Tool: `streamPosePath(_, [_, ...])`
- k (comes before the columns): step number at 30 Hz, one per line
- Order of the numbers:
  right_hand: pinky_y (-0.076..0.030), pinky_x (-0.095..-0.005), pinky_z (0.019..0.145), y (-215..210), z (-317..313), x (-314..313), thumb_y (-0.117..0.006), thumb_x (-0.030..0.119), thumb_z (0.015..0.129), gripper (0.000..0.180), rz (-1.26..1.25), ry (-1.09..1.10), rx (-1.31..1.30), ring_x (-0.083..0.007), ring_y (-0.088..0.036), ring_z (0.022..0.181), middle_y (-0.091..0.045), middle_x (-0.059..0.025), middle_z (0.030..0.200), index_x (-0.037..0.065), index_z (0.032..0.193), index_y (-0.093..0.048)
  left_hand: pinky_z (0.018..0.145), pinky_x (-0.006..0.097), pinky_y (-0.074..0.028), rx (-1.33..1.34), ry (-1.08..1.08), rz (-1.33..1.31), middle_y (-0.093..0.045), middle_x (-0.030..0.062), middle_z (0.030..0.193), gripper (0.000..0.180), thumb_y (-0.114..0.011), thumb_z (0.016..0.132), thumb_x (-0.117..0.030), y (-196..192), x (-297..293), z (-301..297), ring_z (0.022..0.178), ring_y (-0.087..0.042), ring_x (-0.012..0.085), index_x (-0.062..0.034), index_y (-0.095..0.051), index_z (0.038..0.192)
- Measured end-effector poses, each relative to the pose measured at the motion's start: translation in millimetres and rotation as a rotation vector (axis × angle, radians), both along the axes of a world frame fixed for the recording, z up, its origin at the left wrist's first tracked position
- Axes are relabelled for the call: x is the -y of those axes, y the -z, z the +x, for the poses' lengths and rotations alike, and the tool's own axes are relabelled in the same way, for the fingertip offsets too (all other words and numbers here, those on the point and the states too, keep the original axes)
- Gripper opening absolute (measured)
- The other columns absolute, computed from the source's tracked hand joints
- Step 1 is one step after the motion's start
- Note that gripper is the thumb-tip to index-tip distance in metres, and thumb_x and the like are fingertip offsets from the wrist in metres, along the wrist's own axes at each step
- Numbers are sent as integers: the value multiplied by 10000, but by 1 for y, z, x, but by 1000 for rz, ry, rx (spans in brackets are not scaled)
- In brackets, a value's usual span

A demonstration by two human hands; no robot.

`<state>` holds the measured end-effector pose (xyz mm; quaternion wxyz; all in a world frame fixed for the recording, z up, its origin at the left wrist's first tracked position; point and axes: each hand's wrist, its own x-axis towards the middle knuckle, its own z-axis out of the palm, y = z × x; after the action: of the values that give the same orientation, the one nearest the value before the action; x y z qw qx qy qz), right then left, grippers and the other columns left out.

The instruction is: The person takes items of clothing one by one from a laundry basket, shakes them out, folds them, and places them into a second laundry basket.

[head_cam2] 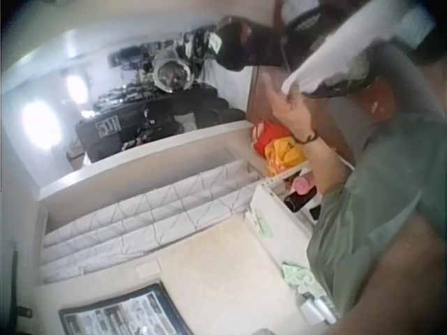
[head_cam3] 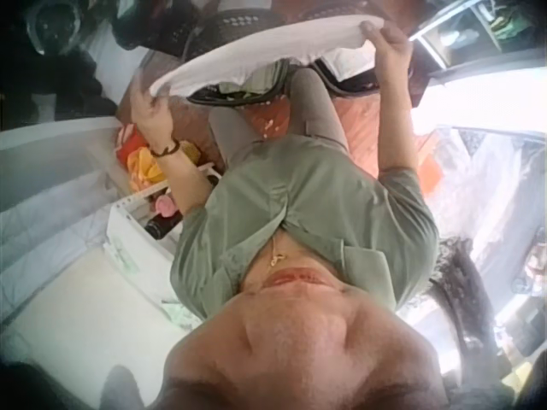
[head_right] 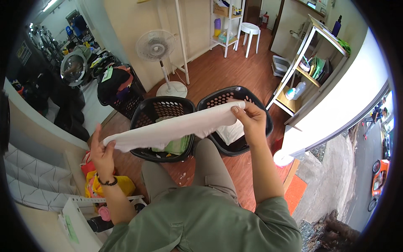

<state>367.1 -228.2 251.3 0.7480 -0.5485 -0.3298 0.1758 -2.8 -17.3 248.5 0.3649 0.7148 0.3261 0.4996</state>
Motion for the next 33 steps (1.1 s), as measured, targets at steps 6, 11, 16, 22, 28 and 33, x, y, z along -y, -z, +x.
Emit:
streamPosePath(6, [-453, -236, 546, -13, 18, -3, -823, 60, 751, 303, 24, 285, 38, -51, -521, 594, -567, 30, 704, 100, 826, -532, 814, 283, -427, -134, -129, 380, -548, 40, 891, 138, -611, 943, -115, -28, 0, 35, 843, -511, 147, 12, -569, 909])
streamPosePath(11, [-371, -242, 631, 45, -38, -30, -784, 108, 747, 391, 10, 98, 24, -77, -405, 730, -400, 48, 845, 123, 1027, -511, 775, 306, -436, -146, -13, 48, -525, 77, 885, 142, -526, 959, -115, 14, 23, 80, 834, -492, 162, 25, -529, 985])
streamPosePath(16, [-493, -280, 854, 39, -108, -5, -593, -15, 845, 386, -174, -406, -37, -126, -589, 1000, -569, -47, 1119, 51, 1215, -507, 807, 282, -459, -88, 418, -191, -591, 101, 1009, 147, -578, 925, -24, 41, 98, 128, 914, -567, 152, 27, -548, 1059])
streamPosePath(22, [-364, -443, 1038, 22, -75, 14, -712, 166, 744, 503, -164, -155, 801, -338, -558, 1148, -596, -158, 1185, 51, 1210, -563, 833, 255, -464, -140, 629, -329, -590, 82, 1025, 249, -605, 860, 86, 54, 89, 130, 935, -593, 140, 22, -552, 1095])
streamPosePath(28, [-439, -467, 922, 34, -52, -6, -709, 342, 768, 395, -682, -619, 820, -339, -637, 1019, -684, -176, 990, 44, 1023, -673, 812, 246, -442, -142, 571, -252, -573, 61, 954, 222, -560, 875, 83, 34, 74, 135, 860, -548, 117, 4, -544, 1082])
streamPosePath(33, [-500, -461, 852, 62, -29, -43, -651, 461, 833, 518, -808, -454, 503, -388, -658, 976, -680, -238, 1033, 30, 1120, -661, 817, 287, -462, 38, 564, -193, -569, 79, 923, 208, -578, 878, 31, -16, 99, 143, 839, -560, 166, 8, -551, 1083])
